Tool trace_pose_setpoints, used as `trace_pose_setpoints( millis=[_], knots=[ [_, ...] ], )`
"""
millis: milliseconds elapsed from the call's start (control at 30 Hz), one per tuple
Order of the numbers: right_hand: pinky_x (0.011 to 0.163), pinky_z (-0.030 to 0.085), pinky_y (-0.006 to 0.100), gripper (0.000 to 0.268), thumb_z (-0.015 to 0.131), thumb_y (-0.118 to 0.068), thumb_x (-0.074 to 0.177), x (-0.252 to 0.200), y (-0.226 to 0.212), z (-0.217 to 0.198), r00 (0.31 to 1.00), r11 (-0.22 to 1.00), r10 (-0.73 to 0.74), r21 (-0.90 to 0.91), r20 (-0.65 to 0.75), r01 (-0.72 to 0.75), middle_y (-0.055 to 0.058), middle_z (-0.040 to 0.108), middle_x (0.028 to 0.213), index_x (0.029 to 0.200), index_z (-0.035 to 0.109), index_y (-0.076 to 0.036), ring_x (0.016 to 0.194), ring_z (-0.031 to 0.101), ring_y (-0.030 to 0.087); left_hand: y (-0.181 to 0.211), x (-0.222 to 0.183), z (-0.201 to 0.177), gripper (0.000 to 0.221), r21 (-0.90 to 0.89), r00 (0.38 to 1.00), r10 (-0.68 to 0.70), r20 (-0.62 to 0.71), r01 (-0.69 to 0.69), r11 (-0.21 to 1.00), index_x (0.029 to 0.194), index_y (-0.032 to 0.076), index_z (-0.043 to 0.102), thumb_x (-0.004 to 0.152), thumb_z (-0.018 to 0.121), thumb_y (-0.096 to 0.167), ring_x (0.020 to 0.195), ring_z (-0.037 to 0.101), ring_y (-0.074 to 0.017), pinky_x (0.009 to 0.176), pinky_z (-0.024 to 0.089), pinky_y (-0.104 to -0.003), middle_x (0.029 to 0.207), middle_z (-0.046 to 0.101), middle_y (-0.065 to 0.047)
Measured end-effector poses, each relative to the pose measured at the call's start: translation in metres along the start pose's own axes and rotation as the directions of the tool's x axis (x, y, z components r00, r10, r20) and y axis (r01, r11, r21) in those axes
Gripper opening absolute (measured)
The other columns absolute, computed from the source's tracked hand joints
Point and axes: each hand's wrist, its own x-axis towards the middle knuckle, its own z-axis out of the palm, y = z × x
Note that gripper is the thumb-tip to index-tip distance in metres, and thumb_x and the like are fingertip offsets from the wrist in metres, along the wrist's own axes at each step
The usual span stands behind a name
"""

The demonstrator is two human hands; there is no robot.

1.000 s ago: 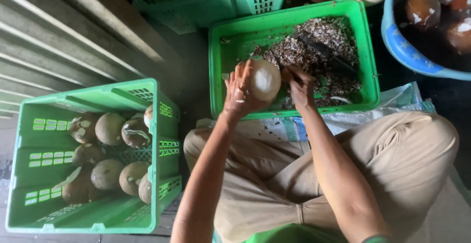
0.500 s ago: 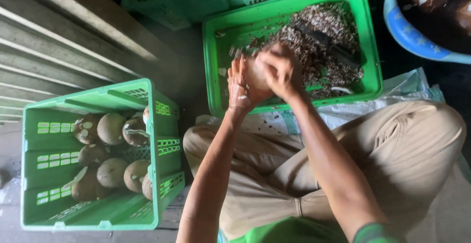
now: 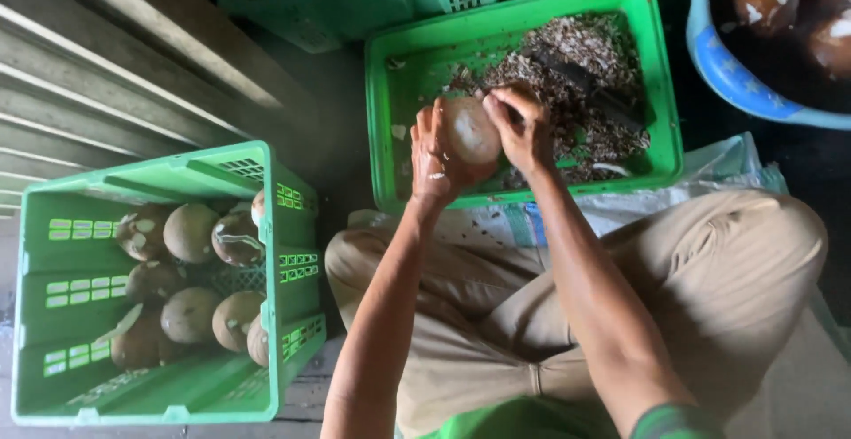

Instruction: The person sits on the floor and uses a knife to peel the brown husk off a coconut, revealing the white shell underneath. The person rotates the coconut to remove the husk from all sides, with the debris falling into a green tray.

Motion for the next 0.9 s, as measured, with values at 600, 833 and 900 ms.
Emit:
trace_pose_setpoints(
  millis=[600, 833, 900],
  knots=[
    [0.077, 0.055, 0.042, 0.008, 0.07, -0.002, 0.098, -0.034, 0.049, 0.028, 0.91, 0.987, 0.104, 0.153, -0.402, -0.045, 0.022, 0.072, 0.09, 0.099, 0.075, 0.004, 0.088, 0.071, 0.031, -0.01, 0.01, 0.001, 0.128, -0.06, 0.988, -0.152, 0.024, 0.153, 0.986, 0.153, 0.012, 0.036, 0.043, 0.095, 0.036, 0.113, 0.06, -0.0447, 0.098, 0.05, -0.058, 0.127, 0.05, -0.017],
    [0.082, 0.056, 0.039, 0.013, 0.076, -0.012, 0.096, 0.005, 0.006, 0.009, 0.951, 0.98, 0.129, 0.184, -0.282, -0.078, 0.018, 0.073, 0.093, 0.099, 0.075, 0.0, 0.096, 0.07, 0.026, -0.022, 0.024, 0.007, 0.129, -0.044, 0.988, -0.156, 0.022, 0.157, 0.987, 0.149, 0.018, 0.038, 0.039, 0.099, 0.046, 0.109, 0.063, -0.0431, 0.093, 0.054, -0.058, 0.122, 0.053, -0.014],
    [0.083, 0.057, 0.038, 0.012, 0.078, -0.014, 0.094, 0.001, -0.011, 0.009, 0.97, 0.97, 0.17, 0.205, -0.176, -0.133, 0.014, 0.074, 0.091, 0.099, 0.077, -0.003, 0.092, 0.072, 0.025, -0.017, 0.01, -0.001, 0.128, -0.074, 0.987, -0.162, 0.012, 0.163, 0.984, 0.151, 0.015, 0.035, 0.043, 0.098, 0.042, 0.11, 0.062, -0.0472, 0.093, 0.053, -0.06, 0.123, 0.052, -0.017]
  ],
)
